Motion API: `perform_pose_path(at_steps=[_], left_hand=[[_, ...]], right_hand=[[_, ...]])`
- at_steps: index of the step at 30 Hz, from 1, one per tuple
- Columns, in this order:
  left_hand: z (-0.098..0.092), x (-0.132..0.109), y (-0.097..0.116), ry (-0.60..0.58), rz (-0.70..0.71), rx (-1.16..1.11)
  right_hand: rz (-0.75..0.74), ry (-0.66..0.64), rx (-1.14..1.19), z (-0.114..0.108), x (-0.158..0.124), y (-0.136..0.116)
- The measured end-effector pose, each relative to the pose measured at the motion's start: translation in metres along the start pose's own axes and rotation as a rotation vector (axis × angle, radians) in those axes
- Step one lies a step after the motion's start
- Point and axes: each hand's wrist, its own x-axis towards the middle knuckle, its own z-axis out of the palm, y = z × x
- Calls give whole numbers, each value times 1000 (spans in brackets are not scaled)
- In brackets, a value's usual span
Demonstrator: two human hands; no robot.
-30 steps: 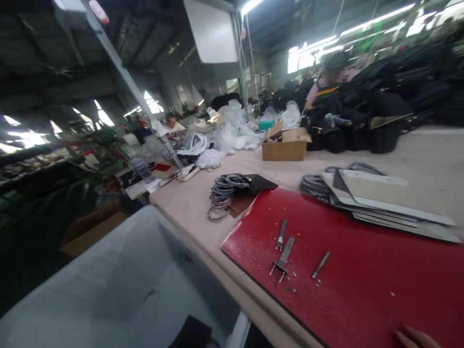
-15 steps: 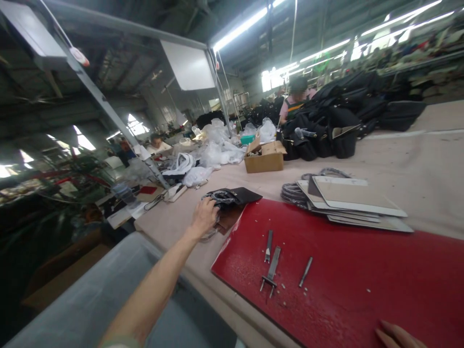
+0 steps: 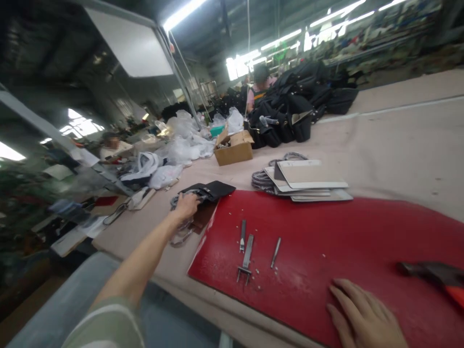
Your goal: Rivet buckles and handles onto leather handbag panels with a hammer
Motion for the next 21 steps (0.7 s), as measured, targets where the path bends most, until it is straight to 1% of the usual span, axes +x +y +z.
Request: perform_pose_path(at_steps=[2,5,7,9,10,12,13,15,16,17,18,19,21], left_hand=[[-11,-1,2,12,-21,-13],[-29,-9,10,63,-80,-36],[-44,-24,24,165,-137,-57],[-59,-50,50,307,-120,-89],[-65,-68,68,372,-79,-110],[-71,-109,113,479,47,-168],[-71,-132,138,504,123,-201],[-64,-181,195,492,262,-266],[-59,-205,225,463,331,-294],[-53,-226,255,408,390,-316],[-47,-245,283,316,446,-330],[-42,-261,310,226,488,-344],[-36,-283,353,54,498,-396]], right_hand=[[36,-36,-14,-12,10,-14],[78,-114,-10,-20,17,-24],[109,-147,8,-23,17,-27],[141,-174,44,-26,16,-29],[153,-182,67,-28,17,-30],[165,-183,126,-33,17,-33],[173,-174,157,-36,17,-34],[200,-112,204,-45,14,-35],[220,-67,215,-50,10,-34],[241,-15,212,-55,6,-33],[264,34,197,-61,0,-29],[288,74,175,-67,-6,-25],[336,111,123,-79,-19,-11]])
